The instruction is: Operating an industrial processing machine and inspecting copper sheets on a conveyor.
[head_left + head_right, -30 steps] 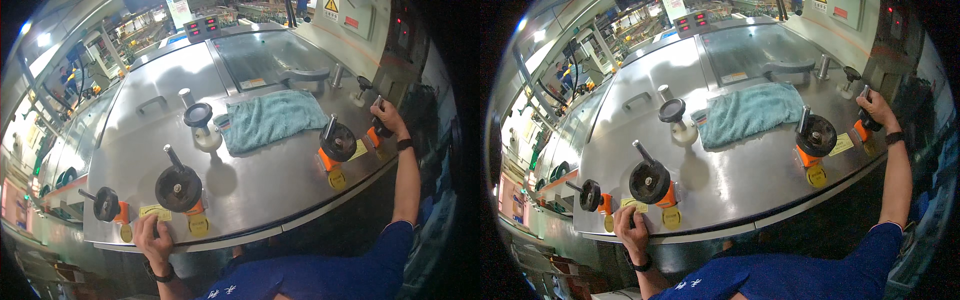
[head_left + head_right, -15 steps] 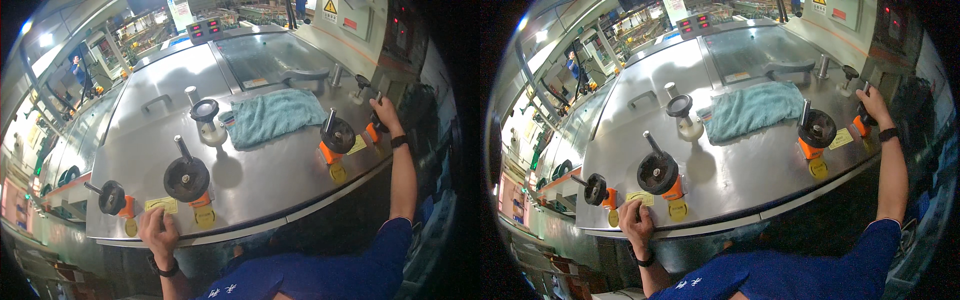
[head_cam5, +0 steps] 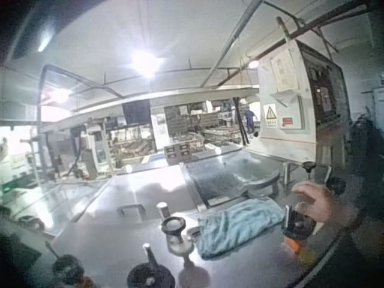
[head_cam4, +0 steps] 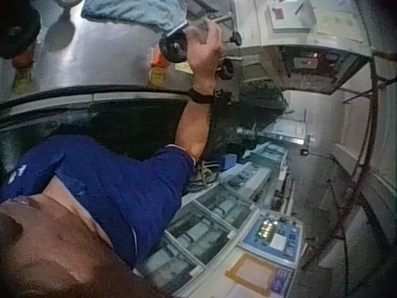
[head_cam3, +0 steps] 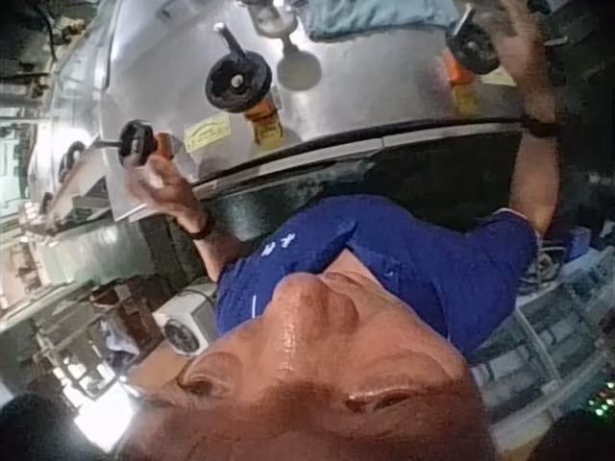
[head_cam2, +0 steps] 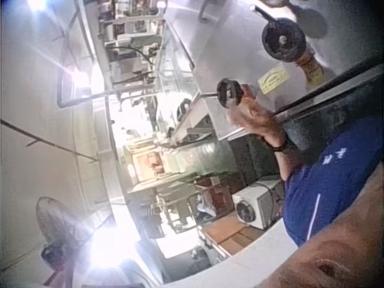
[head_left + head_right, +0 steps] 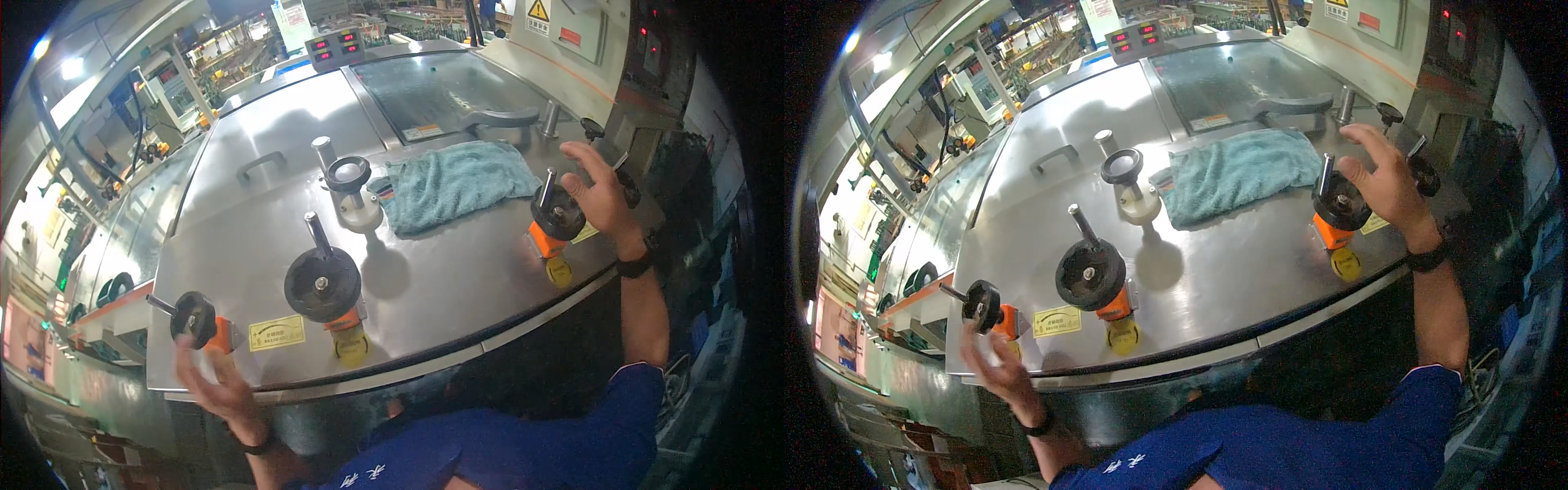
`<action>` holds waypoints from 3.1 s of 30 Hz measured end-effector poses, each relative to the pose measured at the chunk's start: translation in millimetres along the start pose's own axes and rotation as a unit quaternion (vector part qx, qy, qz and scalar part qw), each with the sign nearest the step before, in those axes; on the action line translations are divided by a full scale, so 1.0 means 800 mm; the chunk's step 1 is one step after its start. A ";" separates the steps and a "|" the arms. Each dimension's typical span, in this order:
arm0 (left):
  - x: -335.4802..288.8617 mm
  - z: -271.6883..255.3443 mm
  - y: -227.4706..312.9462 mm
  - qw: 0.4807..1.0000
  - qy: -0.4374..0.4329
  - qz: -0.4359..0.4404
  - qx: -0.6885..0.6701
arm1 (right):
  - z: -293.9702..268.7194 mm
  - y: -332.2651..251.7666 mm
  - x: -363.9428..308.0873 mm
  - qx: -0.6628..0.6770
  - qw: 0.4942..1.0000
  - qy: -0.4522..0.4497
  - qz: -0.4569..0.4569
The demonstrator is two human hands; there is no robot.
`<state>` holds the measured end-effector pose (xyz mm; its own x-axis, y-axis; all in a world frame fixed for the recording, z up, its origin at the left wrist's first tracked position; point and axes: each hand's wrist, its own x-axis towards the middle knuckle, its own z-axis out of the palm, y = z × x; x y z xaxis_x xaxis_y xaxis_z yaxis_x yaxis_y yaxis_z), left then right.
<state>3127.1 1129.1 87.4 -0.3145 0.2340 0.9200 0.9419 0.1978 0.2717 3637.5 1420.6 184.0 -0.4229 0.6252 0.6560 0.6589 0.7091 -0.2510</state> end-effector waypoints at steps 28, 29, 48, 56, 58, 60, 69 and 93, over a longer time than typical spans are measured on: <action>0.119 -0.008 -0.151 0.903 -0.297 -0.236 -0.199 | 0.023 -0.005 -0.018 0.077 0.993 -0.049 0.075; 0.121 0.001 -0.151 0.902 -0.292 -0.244 -0.206 | 0.024 -0.005 -0.018 0.073 0.994 -0.047 0.069; 0.121 0.025 -0.143 0.884 -0.309 -0.268 -0.227 | 0.028 -0.013 -0.016 0.059 0.994 -0.030 0.087; 0.130 0.011 -0.136 0.907 -0.343 -0.207 -0.133 | 0.040 -0.019 -0.010 0.037 0.995 -0.016 0.096; 0.112 0.011 -0.123 0.945 -0.203 -0.202 -0.156 | 0.037 -0.027 -0.013 -0.026 0.995 0.053 0.076; 0.094 -0.005 -0.123 0.966 -0.118 -0.186 -0.133 | 0.028 -0.047 -0.015 -0.046 0.993 0.091 0.056; 0.006 -0.052 -0.182 0.964 -0.125 -0.227 -0.052 | 0.091 -0.176 0.001 0.257 0.960 -0.076 0.080; -0.016 -0.045 -0.206 0.976 -0.203 -0.078 -0.008 | 0.231 -0.381 0.078 0.334 0.934 -0.125 0.019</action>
<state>2980.0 1059.4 40.6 -0.4715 0.5606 0.6808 0.8798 0.2459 0.4068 3295.5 1303.8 170.0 -0.5946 0.6516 0.4709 0.1765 0.6773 -0.7142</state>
